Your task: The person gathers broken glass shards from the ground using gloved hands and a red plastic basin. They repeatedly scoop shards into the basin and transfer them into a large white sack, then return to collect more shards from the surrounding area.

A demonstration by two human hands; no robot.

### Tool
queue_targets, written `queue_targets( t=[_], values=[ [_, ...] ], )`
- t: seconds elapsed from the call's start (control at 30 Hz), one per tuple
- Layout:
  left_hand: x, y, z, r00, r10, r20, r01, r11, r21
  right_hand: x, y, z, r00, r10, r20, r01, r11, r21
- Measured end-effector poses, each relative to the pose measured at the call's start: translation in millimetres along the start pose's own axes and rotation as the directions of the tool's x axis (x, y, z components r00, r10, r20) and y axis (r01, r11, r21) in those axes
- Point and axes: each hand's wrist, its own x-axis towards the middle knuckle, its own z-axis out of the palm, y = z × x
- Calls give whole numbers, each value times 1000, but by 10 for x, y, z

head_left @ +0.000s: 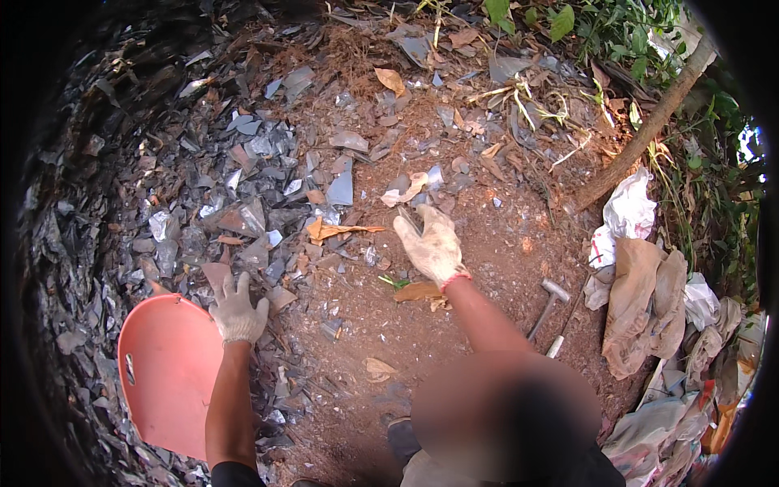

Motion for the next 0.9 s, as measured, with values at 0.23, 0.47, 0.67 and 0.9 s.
queue_targets(
  t=[0.23,0.47,0.67,0.9],
  values=[
    [-837,590,408,791,546,-277,-599,784,-164,1027,318,-194,947,-140,-288,-25,864,-503],
    [-797,2549,360,343,930,-131,-908,293,-300,590,-1027,950,779,-297,552,555,737,-386],
    [-563,2312,751,644,764,46,-353,350,-868,19,-1185,832,627,-694,355,559,718,415],
    [-1291,1070,657,764,639,-88,-616,683,-393,-443,598,683,954,-300,-29,208,724,-658]
  ],
)
